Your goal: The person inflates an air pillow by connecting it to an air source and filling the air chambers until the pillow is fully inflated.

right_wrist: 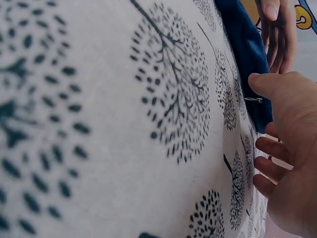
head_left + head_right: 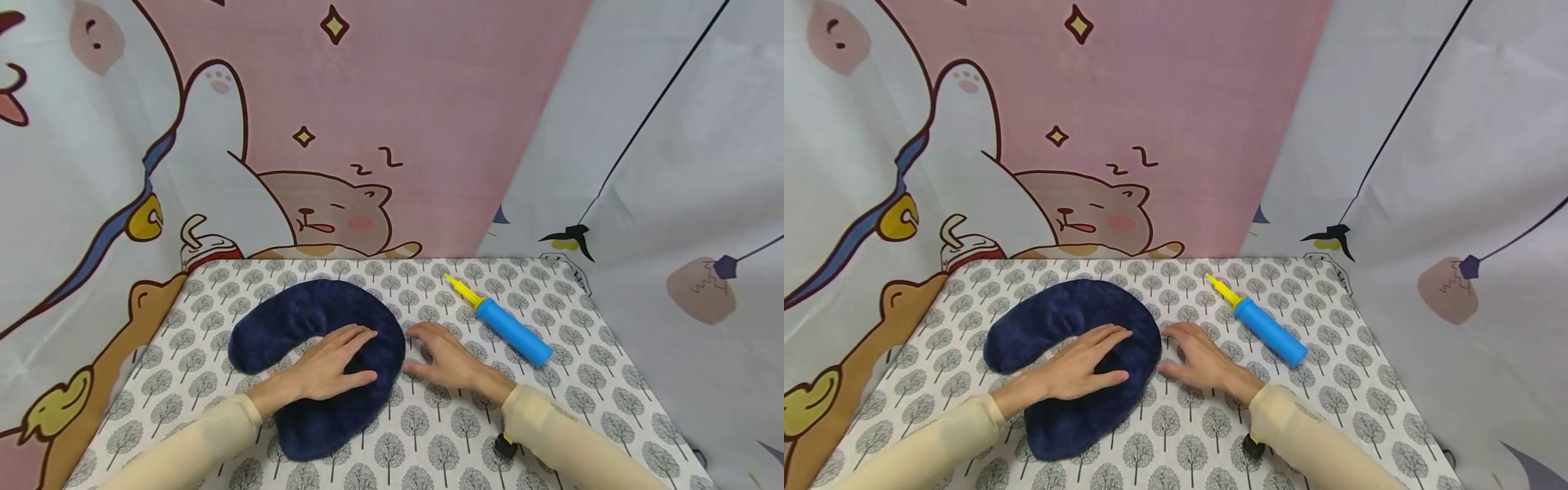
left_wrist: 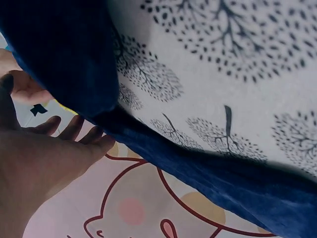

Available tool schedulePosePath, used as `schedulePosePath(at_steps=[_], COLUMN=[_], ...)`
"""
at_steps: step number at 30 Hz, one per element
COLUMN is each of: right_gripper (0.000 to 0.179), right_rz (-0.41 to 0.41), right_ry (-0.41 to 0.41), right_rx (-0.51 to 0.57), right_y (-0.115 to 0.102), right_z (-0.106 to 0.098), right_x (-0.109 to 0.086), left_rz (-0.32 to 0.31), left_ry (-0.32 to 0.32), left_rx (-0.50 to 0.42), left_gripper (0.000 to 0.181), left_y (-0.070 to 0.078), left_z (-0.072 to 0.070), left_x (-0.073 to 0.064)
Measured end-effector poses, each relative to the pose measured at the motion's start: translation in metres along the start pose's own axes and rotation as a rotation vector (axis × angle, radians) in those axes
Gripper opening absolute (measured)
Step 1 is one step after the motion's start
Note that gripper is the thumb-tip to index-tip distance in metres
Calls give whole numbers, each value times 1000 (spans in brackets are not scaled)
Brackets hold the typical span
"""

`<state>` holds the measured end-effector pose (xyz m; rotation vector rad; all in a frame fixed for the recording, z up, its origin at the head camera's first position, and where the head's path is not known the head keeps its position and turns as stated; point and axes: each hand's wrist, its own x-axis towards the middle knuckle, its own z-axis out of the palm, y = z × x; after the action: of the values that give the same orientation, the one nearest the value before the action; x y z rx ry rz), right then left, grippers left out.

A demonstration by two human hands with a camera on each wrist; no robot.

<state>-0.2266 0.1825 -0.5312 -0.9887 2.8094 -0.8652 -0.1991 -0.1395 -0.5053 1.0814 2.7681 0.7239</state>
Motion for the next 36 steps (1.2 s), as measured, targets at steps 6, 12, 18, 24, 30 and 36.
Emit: schedulePosePath(at_steps=[6,12,18,24,30,36], right_gripper=[48,32,14,3,7,8], right_rz=[-70,-75,-68,-87,-65,-73], right_ry=[31,34,65,95,110,129], right_rx=[-62,-55,-11,39,68,71], right_y=[5,5,4,3,2,3], right_z=[5,7,9,10,11,13], right_x=[7,13,15,15,16,17], left_rz=[19,21,4,-2,-9,-21], left_ry=[-12,-1,-11,-21,-26,-11], left_rx=[5,6,17,16,12,20], left_gripper=[77,75,73,71,69,66], left_y=[1,0,-2,-2,-1,1], left_z=[4,6,8,9,9,12], left_x=[3,3,4,4,5,8])
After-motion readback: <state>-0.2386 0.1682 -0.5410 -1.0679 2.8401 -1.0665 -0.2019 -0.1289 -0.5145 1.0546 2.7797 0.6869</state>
